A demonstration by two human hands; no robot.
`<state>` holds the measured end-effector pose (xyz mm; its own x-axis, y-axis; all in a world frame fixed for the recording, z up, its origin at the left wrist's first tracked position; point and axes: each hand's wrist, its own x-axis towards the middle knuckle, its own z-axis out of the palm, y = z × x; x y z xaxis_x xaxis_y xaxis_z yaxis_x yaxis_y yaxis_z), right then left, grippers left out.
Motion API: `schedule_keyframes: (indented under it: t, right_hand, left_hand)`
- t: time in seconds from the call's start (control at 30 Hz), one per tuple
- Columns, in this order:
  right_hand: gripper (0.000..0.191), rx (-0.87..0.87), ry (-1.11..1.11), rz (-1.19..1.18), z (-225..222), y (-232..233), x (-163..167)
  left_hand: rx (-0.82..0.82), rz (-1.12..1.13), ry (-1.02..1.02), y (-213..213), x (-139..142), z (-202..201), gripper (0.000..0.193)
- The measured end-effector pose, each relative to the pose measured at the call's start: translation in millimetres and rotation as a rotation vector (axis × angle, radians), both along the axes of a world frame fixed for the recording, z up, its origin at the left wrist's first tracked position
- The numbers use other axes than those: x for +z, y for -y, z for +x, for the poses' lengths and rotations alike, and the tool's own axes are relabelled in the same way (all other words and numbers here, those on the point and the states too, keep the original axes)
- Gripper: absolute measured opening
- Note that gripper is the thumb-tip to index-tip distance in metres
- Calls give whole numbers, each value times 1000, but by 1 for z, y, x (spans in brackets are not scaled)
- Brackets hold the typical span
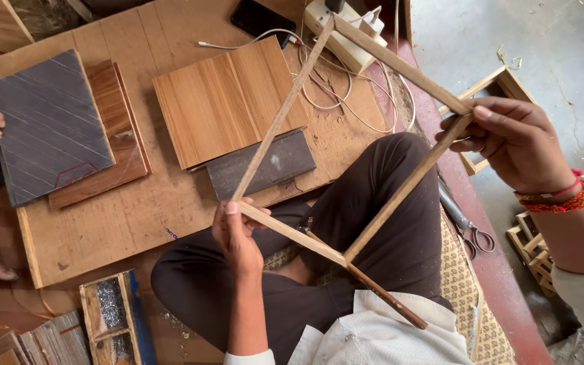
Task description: The person sits on the floor and uses a hammer to drive nails into wooden boards and frames. They repeatedly pick up nails, position the wood, and hammer the nails to assemble the pieces.
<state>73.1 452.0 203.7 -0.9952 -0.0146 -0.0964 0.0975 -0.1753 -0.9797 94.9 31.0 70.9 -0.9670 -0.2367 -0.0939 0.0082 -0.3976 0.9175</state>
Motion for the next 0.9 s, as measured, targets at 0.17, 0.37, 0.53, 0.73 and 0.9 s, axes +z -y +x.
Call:
schedule_keyframes:
  t: [0.17, 0.37, 0.53, 0.73, 0.9]
  right_hand:
    - [35, 40, 68, -106, 5, 9, -6]
    - [23, 80, -361, 450, 6, 36, 0]
    - [26, 132, -556, 535, -2, 65, 0]
    - [38, 90, -178, 140, -3, 83, -18]
    - [35, 97, -98, 7, -1, 83, -30]
  left_hand:
    - [43, 11, -39, 13, -9, 0, 37]
    - [118, -97, -249, 29, 16, -5, 44]
    - [36, 237, -169, 51, 40, -13, 64]
    - [90, 249, -170, 67, 28, -3, 51]
    - [150, 242, -159, 74, 15, 4, 45]
